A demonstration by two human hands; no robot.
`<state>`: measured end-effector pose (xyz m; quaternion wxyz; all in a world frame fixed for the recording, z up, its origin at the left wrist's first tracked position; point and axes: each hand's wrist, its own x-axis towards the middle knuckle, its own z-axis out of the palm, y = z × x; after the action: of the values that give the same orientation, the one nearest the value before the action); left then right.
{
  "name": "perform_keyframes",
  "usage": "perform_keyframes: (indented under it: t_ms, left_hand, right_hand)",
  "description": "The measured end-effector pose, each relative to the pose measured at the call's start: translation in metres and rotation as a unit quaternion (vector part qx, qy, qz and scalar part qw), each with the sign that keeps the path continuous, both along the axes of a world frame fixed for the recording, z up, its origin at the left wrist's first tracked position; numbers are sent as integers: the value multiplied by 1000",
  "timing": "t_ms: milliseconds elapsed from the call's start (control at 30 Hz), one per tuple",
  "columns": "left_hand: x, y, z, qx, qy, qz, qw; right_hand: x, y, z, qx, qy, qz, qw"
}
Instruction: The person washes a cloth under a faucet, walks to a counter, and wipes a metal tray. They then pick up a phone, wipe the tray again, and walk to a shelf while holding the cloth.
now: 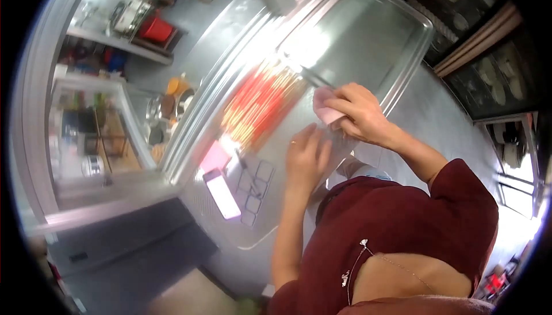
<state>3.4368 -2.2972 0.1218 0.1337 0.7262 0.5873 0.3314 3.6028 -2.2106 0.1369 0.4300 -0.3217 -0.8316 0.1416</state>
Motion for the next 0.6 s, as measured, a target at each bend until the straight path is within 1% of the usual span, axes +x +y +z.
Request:
perform_keyframes:
  t_ms: [133,200,233,267,300,333,367,400,467,533,600]
  left_hand:
    - [-26,-36,19,-7,-71,15,997]
    - [-61,-63,62,29,-67,63,995]
    - [-83,-76,79,128,-137,110,976]
    - [-114,-96,107,251,-37,159,954]
    - [-144,-122,142,306,41,181,934]
    - [-166,-143,167,395,35,193,898]
    - [-190,-163,197,468,112,148,864]
    - [-200,-191,225,473,127,187,852]
    - [-219,-223,262,478,186,82,855]
    - [-233,-247,279,474,232,18,849]
    - [-241,-252,279,547,212,2,810]
  right_hand:
    - [-21,-20,11,12,-8,14,1000]
    - [-16,-27,22,-27,-2,38,999]
    - [-13,-32,30,-84,51,38,994]
    - [-7,-43,57,-176,48,25,983]
    - [-2,-54,74,-254,109,15,961]
    - [8,-58,84,-154,133,28,979]
    - [17,-61,100,-88,126,19,988]
    - [23,-65,117,-42,98,-2,994]
    - [28,-69,149,9,-3,-50,999]
    - [22,-67,170,24,-128,-92,987]
    - [14,-62,181,14,-234,-122,964]
